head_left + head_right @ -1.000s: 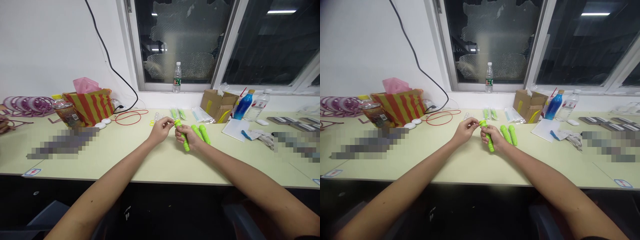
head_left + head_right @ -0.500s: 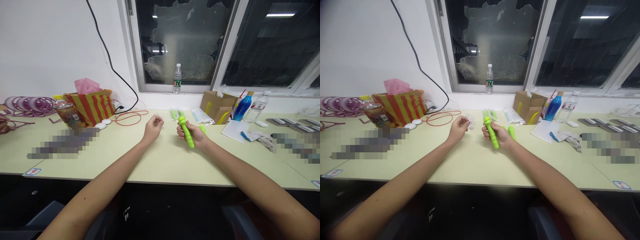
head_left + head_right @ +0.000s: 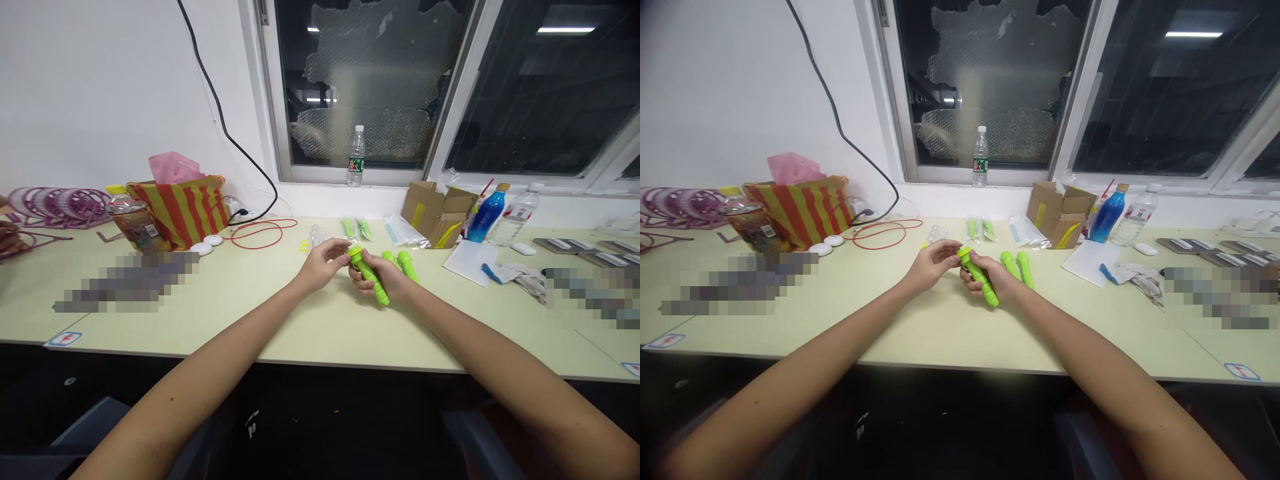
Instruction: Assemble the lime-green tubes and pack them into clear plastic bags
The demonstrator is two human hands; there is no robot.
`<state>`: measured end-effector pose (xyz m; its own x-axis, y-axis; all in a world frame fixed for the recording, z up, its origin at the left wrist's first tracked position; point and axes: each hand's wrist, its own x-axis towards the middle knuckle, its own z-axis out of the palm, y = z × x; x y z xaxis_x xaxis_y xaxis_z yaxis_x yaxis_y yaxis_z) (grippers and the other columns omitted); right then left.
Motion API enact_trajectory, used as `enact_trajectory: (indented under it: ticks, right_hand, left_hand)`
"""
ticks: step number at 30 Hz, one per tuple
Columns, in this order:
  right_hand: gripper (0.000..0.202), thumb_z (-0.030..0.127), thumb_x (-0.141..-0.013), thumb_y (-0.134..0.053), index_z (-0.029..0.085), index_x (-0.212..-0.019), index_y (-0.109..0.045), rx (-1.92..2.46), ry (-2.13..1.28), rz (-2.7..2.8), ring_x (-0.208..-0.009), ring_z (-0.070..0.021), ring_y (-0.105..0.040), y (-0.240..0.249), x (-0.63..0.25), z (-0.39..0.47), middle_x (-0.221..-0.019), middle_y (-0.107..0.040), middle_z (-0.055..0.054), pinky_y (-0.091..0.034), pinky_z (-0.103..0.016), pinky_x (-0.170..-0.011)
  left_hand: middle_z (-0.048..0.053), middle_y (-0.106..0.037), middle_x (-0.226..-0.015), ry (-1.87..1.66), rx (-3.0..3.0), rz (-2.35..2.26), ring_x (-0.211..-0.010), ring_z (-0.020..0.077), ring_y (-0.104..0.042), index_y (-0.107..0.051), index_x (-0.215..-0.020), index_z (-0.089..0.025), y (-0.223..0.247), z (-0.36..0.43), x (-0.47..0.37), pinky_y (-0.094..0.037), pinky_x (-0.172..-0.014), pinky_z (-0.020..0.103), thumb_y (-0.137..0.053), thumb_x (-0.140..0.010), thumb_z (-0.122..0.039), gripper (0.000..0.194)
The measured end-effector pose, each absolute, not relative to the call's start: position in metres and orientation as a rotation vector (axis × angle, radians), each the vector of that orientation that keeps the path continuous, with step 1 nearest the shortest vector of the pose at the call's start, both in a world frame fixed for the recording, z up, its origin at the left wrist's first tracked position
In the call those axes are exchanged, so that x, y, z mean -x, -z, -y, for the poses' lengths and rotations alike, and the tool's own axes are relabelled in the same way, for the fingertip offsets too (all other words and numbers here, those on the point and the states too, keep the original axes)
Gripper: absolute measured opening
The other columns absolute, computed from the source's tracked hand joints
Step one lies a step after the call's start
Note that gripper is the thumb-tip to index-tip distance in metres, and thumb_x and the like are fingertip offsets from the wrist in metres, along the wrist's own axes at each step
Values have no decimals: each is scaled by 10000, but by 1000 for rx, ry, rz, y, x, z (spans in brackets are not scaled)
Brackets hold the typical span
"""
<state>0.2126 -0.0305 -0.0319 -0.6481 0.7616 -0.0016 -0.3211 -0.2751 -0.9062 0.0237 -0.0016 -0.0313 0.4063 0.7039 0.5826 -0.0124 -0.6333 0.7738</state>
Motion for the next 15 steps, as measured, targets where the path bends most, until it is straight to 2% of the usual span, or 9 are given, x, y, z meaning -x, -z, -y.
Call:
enact_trajectory:
  ticks: [2, 6, 10, 15]
  right_hand:
    - [393, 563, -955, -363, 199, -944, -512, 609, -2007, 1254, -429, -82, -298, 31, -214, 31, -697, -480, 14, -336, -221, -403]
    - [424, 588, -945, -347, 208, -1009, -525, 682, -2023, 1250, -477, -128, -394, 30, -213, 33, -678, -489, 3, -420, -270, -454]
    - [438, 603, -940, -356, 208, -1017, -528, 732, -2008, 1231, -474, -126, -375, 32, -208, 33, -658, -458, 16, -416, -265, -420]
    - [470, 631, -918, -400, 189, -1015, -527, 812, -1899, 1197, -456, -118, -369, 35, -203, 32, -631, -433, 28, -396, -249, -354]
  left_hand:
    - [56, -662, -962, -1356, -2040, -639, -899, 159, -643, -605, -1057, -184, 31, 3, -22, -551, -798, 318, -635, -867, -319, 235]
    - [20, -634, -867, -1512, -2415, -748, -768, 124, -601, -583, -952, -193, 31, 6, -19, -513, -736, 292, -571, -912, -278, 94]
    - [41, -627, -872, -1560, -2839, -795, -815, 149, -593, -559, -935, -186, 30, 3, -18, -489, -754, 300, -511, -946, -233, 68]
    - [76, -611, -849, -1501, -3167, -1056, -827, 190, -582, -547, -879, -163, 33, -2, -22, -466, -724, 313, -422, -966, -174, 153]
